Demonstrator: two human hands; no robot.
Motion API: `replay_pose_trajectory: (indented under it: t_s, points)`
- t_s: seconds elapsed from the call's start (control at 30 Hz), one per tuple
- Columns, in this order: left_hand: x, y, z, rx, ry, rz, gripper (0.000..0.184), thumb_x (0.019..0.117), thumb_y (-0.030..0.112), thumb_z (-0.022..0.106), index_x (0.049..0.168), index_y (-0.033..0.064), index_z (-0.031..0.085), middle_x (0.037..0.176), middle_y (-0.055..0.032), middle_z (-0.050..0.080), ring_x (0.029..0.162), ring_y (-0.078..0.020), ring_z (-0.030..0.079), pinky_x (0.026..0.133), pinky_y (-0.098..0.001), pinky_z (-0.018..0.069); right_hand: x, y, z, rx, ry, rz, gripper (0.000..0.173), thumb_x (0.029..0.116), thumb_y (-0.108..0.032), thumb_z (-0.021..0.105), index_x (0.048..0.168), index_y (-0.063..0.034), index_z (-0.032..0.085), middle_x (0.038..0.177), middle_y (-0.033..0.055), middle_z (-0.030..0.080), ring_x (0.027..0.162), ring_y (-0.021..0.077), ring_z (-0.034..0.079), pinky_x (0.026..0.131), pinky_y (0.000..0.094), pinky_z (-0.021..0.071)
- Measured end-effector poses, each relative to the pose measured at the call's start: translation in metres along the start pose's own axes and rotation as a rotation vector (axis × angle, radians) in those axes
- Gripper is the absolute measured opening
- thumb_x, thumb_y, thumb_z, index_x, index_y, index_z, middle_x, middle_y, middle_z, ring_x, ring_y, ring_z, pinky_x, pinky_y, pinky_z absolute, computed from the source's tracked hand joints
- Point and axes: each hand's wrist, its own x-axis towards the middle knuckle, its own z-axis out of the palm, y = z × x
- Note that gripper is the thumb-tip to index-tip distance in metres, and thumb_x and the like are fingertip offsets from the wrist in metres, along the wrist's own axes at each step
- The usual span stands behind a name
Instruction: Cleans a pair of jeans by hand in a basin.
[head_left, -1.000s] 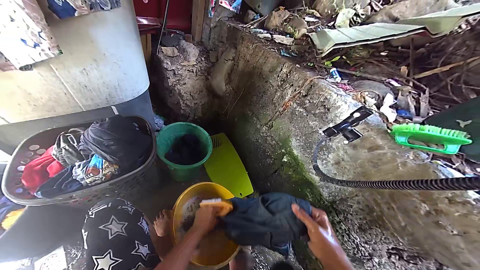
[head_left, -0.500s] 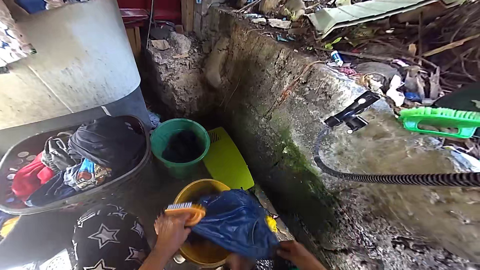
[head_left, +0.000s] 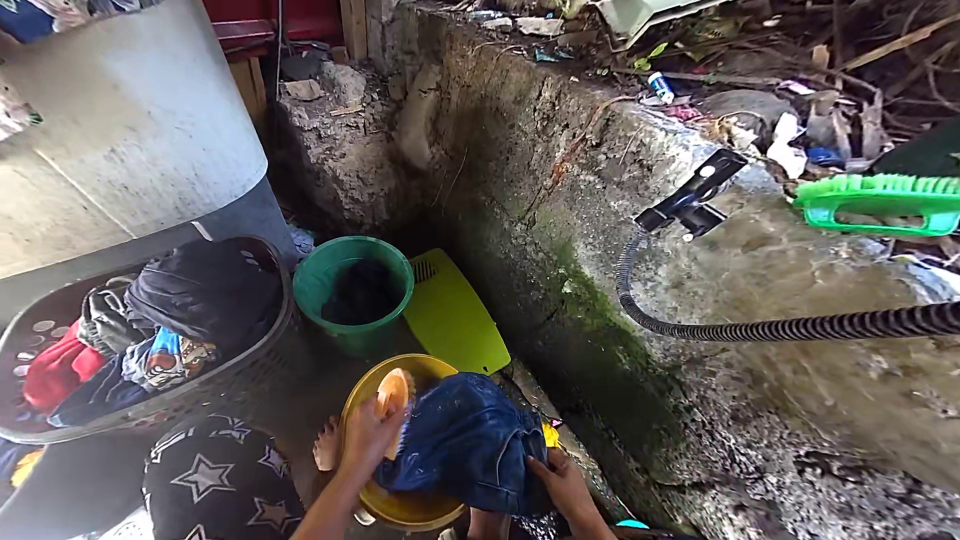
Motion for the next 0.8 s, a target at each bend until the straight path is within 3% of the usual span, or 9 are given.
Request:
replay_pose_trajectory:
  t_s: [0.1,0.23,0.3,0.37,0.43,0.5,0.63,0.73,0.8]
  points:
    - [0.028,-0.030,0.057,0.063,0.013,-0.204,0.043,0.0951,0.032,0.074,0.119,-0.0033,0.066,0.110,-0.0238,0.069,0.104,-0.0385,0.069,0.093,-0.0572,0.0541,-0.001,-0.013,0.006,0.297,0.135,0.102,0.010,0.0948,0.004,0.060,0.102,0.0072,0.066,0.089,0.0142,0.069,0.079,0.0178,0.067,0.075,0.0364,0.0574]
    - [0.065,-0.082,0.103,0.207,0.108,-0.473,0.053,0.0987,0.039,0.068,0.136,0.0012,0.061,0.124,-0.0233,0.069,0.119,-0.0386,0.066,0.100,-0.0588,0.0513,0.005,-0.034,0.006,0.693,0.091,0.363,0.018,0.0963,-0.009,0.046,0.107,-0.0025,0.058,0.089,0.0118,0.065,0.081,0.0213,0.066,0.070,0.0427,0.0556]
    - [0.079,-0.093,0.117,0.246,0.099,-0.563,0.057,0.1001,0.041,0.065,0.141,0.0023,0.057,0.129,-0.0226,0.068,0.121,-0.0375,0.065,0.101,-0.0576,0.0513,0.012,-0.039,0.009,0.749,0.032,0.397,0.031,0.1044,-0.030,0.041,0.111,-0.0074,0.062,0.094,0.0097,0.069,0.087,0.0209,0.069,0.076,0.0446,0.0574]
    - [0.085,-0.096,0.127,0.276,0.108,-0.590,0.060,0.1015,0.040,0.063,0.148,0.0034,0.051,0.129,-0.0225,0.068,0.120,-0.0377,0.066,0.101,-0.0566,0.0525,0.018,-0.038,0.015,0.671,-0.042,0.418,0.046,0.1086,-0.044,0.038,0.128,-0.0091,0.061,0.110,0.0109,0.071,0.102,0.0219,0.069,0.088,0.0471,0.0570]
    - [0.090,-0.104,0.136,0.303,0.106,-0.583,0.062,0.1041,0.037,0.058,0.155,0.0059,0.042,0.129,-0.0227,0.068,0.120,-0.0383,0.066,0.101,-0.0565,0.0528,0.021,-0.036,0.020,0.538,0.011,0.451,0.049,0.1084,-0.042,0.045,0.139,-0.0055,0.054,0.123,0.0157,0.067,0.113,0.0260,0.066,0.096,0.0500,0.0539]
    - [0.098,-0.117,0.144,0.321,0.096,-0.569,0.058,0.1059,0.037,0.055,0.153,0.0043,0.044,0.131,-0.0236,0.067,0.122,-0.0391,0.065,0.102,-0.0565,0.0520,0.018,-0.045,0.023,0.434,0.145,0.375,0.046,0.1067,-0.030,0.055,0.140,0.0007,0.050,0.124,0.0196,0.065,0.112,0.0259,0.065,0.097,0.0469,0.0526]
    - [0.114,-0.141,0.146,0.350,0.048,-0.512,0.046,0.1055,0.031,0.056,0.141,0.0008,0.057,0.136,-0.0269,0.063,0.126,-0.0434,0.061,0.105,-0.0610,0.0481,0.011,-0.068,0.027,0.446,0.232,0.072,0.016,0.1019,-0.006,0.058,0.112,0.0047,0.063,0.092,0.0067,0.070,0.084,0.0055,0.068,0.081,0.0246,0.0569]
    - [0.119,-0.143,0.133,0.186,0.092,-0.399,0.051,0.1029,0.032,0.061,0.136,-0.0058,0.059,0.138,-0.0302,0.060,0.133,-0.0451,0.055,0.113,-0.0607,0.0408,0.006,-0.085,0.030,0.516,0.228,0.012,0.010,0.0956,0.003,0.058,0.090,-0.0010,0.065,0.076,-0.0005,0.069,0.072,0.0024,0.067,0.071,0.0212,0.0566]
    - [0.115,-0.122,0.122,-0.030,0.215,-0.333,0.057,0.1020,0.045,0.061,0.124,-0.0069,0.066,0.122,-0.0299,0.067,0.120,-0.0435,0.062,0.105,-0.0611,0.0466,0.006,-0.092,0.033,0.544,0.226,0.036,0.011,0.0979,-0.001,0.057,0.089,-0.0029,0.062,0.074,-0.0003,0.067,0.070,0.0042,0.067,0.068,0.0231,0.0568]
